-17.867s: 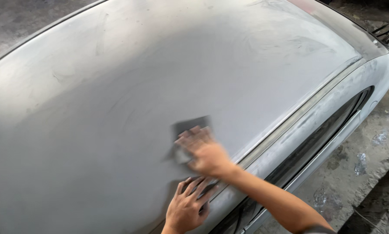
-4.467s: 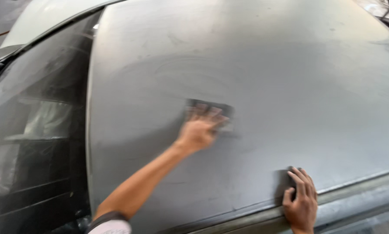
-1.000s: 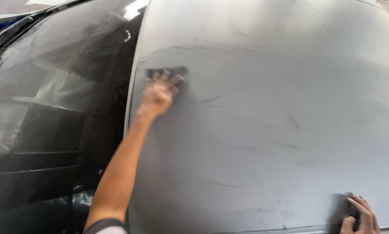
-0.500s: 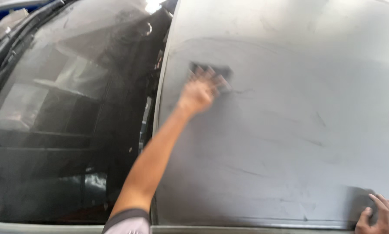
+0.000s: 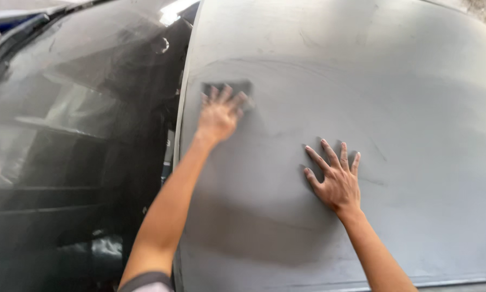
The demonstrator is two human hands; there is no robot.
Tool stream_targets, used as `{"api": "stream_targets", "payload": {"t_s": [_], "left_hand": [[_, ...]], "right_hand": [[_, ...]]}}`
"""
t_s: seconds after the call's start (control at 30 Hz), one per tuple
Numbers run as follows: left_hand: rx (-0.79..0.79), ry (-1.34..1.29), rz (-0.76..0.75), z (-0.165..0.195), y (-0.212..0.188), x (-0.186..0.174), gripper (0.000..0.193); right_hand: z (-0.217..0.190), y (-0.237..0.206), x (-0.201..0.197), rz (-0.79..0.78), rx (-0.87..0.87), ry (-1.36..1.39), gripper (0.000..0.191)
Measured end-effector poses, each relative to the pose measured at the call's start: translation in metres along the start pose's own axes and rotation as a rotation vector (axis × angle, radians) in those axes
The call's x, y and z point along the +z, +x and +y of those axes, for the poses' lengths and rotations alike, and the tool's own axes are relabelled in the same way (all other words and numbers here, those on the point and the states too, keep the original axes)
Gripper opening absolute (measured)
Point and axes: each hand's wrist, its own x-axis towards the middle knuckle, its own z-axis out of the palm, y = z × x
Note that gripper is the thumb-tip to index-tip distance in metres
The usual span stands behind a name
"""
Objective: The person sands the hood of a silver car using a sanding block. They move the block in circular and back-and-forth motions across the hood surface, covering multiple areas while keeping the other hand on the hood for stability.
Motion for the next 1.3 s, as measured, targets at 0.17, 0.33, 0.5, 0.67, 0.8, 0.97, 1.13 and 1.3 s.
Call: {"api": "stream_targets", "payload": {"t_s": [0.17, 0.33, 0.5, 0.67, 0.8, 0.97, 1.13, 1.3], "left_hand": [[0.333, 0.023, -0.213, 0.064, 0.003, 0.014, 0.049], [-0.176, -0.004, -0.114, -0.033, 0.064, -0.033, 0.050], [0.256, 0.001, -0.003, 0.004, -0.018, 0.011, 0.046], [0.333, -0.037, -0.166, 0.048, 0.040, 0.036, 0.050], [-0.122, 0.031, -0.092, -0.033, 0.101, -0.004, 0.051], [0.141, 0.095, -0.031, 0.007, 0.006, 0.014, 0.055], [0.245, -0.007, -0.242, 0.041, 0.031, 0.016, 0.052], [-0.210, -0.094, -0.159, -0.071, 0.077, -0.023, 0.052]], "right_hand": [[-0.009, 0.004, -0.004, 0.037, 0.000, -0.006, 0.061], [-0.009, 0.007, -0.008, 0.050, 0.000, -0.002, 0.059], [-0.006, 0.002, -0.006, 0.051, -0.009, 0.022, 0.060], [-0.007, 0.005, -0.005, 0.054, -0.004, -0.006, 0.060], [-0.006, 0.005, -0.005, 0.064, -0.004, 0.000, 0.059], [-0.007, 0.006, -0.007, 0.062, -0.002, 0.010, 0.059], [-0.010, 0.004, -0.008, 0.032, -0.004, 0.014, 0.058], [-0.006, 0.000, -0.004, 0.043, 0.003, 0.029, 0.058]]}}
